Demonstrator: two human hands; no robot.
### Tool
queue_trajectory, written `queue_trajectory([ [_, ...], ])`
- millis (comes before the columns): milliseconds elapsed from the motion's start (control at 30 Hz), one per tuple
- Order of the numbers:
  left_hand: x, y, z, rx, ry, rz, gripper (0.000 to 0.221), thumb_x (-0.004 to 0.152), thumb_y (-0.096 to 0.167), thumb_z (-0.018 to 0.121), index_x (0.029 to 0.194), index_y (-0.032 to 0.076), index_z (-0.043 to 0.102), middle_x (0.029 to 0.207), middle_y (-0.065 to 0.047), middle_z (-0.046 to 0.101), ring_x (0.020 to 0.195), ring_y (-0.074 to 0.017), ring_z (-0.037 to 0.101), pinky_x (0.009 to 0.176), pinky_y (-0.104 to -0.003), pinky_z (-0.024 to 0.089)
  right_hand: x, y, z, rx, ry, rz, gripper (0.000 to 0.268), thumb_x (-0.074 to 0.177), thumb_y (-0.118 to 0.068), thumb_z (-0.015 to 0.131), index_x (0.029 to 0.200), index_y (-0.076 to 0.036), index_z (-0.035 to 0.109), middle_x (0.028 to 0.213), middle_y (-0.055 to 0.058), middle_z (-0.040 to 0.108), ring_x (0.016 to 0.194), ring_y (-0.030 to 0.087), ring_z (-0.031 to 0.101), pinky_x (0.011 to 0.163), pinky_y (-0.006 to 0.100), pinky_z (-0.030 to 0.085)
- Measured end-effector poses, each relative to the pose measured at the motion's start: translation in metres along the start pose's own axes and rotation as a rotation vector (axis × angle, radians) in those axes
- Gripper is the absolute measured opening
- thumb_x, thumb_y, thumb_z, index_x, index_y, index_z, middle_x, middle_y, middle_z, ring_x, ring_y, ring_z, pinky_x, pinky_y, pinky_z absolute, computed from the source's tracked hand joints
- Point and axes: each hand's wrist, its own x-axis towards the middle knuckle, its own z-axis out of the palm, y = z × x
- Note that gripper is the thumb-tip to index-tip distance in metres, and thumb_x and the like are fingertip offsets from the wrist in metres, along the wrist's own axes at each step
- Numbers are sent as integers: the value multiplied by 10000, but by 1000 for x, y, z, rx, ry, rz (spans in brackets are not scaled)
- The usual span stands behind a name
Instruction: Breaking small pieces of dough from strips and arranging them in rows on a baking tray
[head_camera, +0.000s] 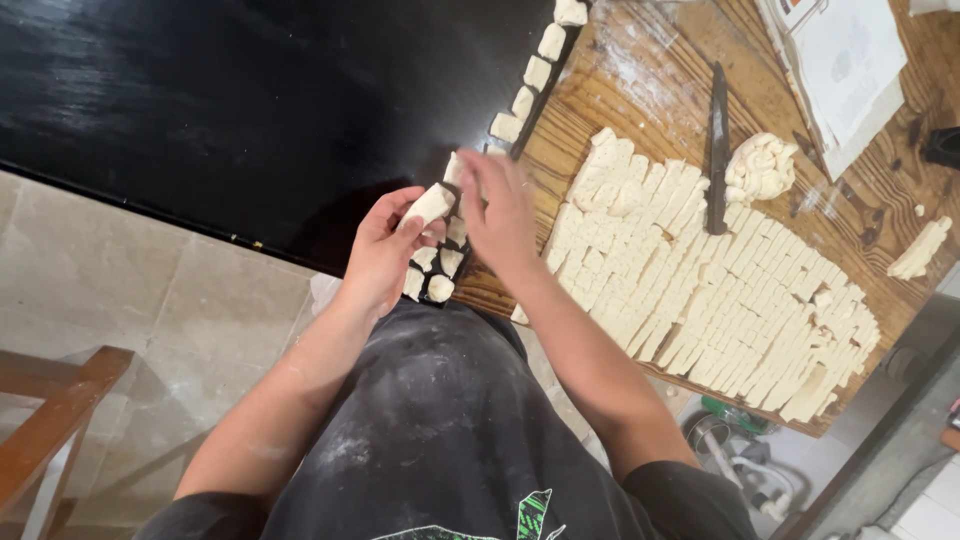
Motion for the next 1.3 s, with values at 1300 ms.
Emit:
queue_trajectory([
  [1300,41,6,66,249,-61,-63,152,1015,68,594,1161,60,636,952,-34,647,834,-154,689,754,-255,569,82,76,-19,84,35,122,252,1061,-201,504,1268,-217,648,1091,-50,742,1010,190,680,834,349,510],
])
